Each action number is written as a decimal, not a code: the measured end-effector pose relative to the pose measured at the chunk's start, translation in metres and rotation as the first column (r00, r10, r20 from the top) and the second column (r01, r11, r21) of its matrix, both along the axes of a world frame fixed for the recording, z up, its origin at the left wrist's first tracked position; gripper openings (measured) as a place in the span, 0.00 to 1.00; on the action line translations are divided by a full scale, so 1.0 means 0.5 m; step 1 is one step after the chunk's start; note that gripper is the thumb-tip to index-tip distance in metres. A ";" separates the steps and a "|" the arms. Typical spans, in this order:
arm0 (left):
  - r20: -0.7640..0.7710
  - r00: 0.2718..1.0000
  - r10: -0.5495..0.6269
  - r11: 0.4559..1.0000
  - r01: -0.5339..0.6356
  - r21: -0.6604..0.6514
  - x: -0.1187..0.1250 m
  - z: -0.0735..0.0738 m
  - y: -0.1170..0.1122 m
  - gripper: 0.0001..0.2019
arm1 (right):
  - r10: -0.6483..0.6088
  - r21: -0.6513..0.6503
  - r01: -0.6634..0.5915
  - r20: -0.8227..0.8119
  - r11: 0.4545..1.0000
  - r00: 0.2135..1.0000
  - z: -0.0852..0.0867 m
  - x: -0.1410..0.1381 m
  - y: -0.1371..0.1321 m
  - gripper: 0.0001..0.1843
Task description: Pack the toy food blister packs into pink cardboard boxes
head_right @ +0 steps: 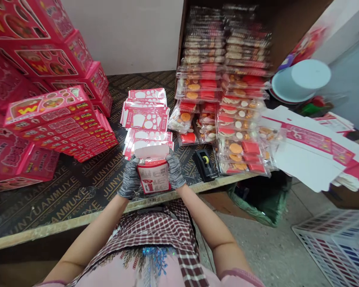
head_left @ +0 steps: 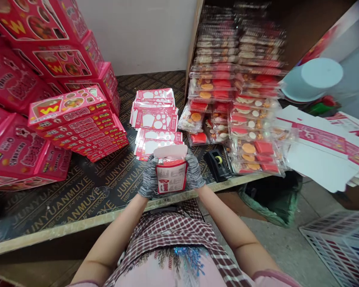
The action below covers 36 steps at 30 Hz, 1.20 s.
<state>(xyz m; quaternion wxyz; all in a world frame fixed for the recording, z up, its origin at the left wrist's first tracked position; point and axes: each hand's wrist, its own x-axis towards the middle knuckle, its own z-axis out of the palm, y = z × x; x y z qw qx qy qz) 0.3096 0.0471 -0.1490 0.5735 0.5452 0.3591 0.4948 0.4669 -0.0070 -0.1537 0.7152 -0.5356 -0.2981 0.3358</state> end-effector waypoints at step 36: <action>-0.626 0.751 0.210 0.402 0.517 0.756 -0.029 0.120 -0.032 0.15 | -0.026 0.167 -0.185 0.806 0.968 0.591 0.048 0.084 -0.133 0.15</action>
